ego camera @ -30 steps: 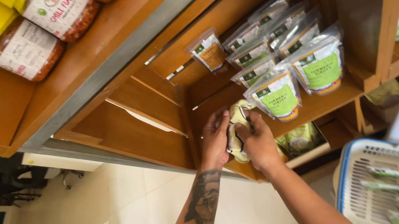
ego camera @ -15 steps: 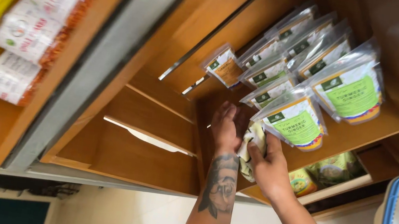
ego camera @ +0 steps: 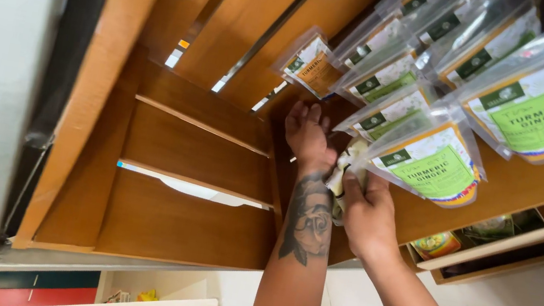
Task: Wiping down spice packets with a cloth and organizing them onto a wooden display shelf in a grocery store.
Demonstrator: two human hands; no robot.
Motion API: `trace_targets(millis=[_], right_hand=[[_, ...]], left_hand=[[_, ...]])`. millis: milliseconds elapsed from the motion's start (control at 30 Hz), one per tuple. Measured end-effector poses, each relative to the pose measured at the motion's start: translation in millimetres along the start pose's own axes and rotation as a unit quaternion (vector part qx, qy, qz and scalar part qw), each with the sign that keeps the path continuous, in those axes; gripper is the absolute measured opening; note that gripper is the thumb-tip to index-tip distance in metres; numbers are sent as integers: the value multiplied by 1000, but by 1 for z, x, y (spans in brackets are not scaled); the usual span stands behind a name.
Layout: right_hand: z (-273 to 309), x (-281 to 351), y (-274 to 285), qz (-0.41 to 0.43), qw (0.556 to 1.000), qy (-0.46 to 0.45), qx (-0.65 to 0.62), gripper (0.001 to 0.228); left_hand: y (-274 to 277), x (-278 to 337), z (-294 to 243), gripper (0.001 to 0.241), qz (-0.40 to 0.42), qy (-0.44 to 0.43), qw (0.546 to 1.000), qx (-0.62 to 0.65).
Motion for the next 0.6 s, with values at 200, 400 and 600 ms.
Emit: trace_targets(millis=[200,400,600], right_hand=[[12,-3,-5,-76,993,-37,-81,27],[-13,-18,-7,-75,992,-65,-78,34],[7,-10,-6,-60,993,-60,-81,33]], left_hand=[[-27,18,-37,60,15,-18,999,-28],[-27,48,-61,50,4,-28,998,-62],[-24,23,-50,45,11,-17,998,-59]])
Point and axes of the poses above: each hand's wrist, its own x-axis away from the middle knuckle, its own y-axis out of the back of the hand, z = x × y, the point moved 8 cm from there along -x, towards the middle knuckle, and after that the axes turned 4 degrees about -x, right-handed, at the moved point
